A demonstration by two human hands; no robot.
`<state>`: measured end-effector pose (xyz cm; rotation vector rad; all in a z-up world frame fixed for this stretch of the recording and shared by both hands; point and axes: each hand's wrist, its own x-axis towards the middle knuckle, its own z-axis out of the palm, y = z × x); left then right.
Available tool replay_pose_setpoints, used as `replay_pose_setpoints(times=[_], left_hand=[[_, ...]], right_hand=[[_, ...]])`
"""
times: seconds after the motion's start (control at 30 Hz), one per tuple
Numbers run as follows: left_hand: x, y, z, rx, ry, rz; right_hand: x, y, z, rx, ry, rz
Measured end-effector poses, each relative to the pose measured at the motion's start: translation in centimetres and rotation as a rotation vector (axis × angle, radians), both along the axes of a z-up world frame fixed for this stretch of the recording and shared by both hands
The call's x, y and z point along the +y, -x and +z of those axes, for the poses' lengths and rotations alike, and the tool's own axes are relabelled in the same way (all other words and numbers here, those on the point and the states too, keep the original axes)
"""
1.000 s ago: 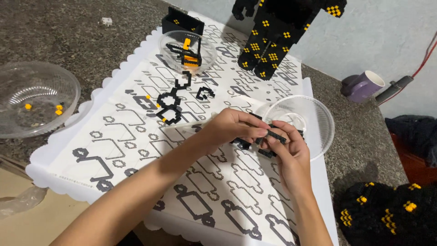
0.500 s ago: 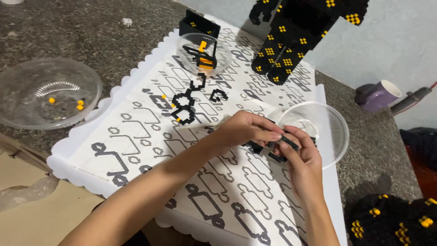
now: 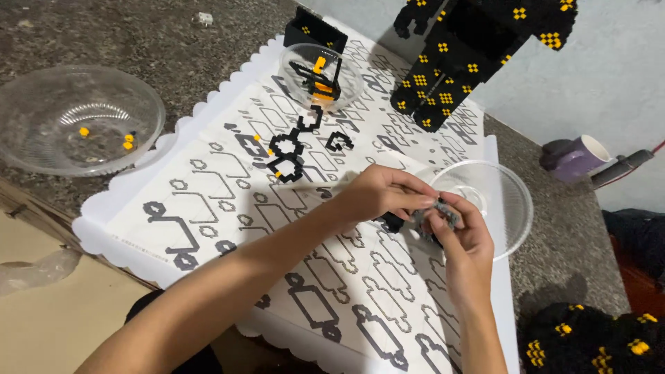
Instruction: Assembling a 3D puzzle using small interlocking plastic pieces
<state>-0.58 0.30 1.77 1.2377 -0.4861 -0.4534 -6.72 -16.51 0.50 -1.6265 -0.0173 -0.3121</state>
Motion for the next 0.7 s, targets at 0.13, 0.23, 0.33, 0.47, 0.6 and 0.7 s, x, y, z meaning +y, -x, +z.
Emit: replay_pose_setpoints(times=[0.13, 0.23, 0.33, 0.47, 0.6, 0.7], left_hand=[[-0.6, -0.4, -0.8, 0.023, 0.020, 0.105], [-0.7, -0.6, -1.1, 0.017, 0.003, 0.147], [-1.0, -0.6, -1.6, 0.021, 0.022, 0.125], [-1.8, -0.6, -2.7, -0.024, 0.097, 0.097], [-2.0, 0.0, -2.5, -0.046, 0.186, 0.102], [-1.6, 0.0, -2.1, 0.002, 0.138, 0.097]], right_hand=[[0.2, 0.2, 0.7, 0.009, 0.023, -0.037], [-0.1, -0.1, 0.4, -0.020, 0.114, -0.051], [-0.3, -0.2, 0.3, -0.016, 0.048, -0.050], [-1.0, -0.6, -0.4, -0.052, -0.123, -0.054], [-1.5, -0.9, -0.6, -0.040, -0.147, -0.070], [-1.7, -1.0, -0.8, -0.053, -0.151, -0.039]])
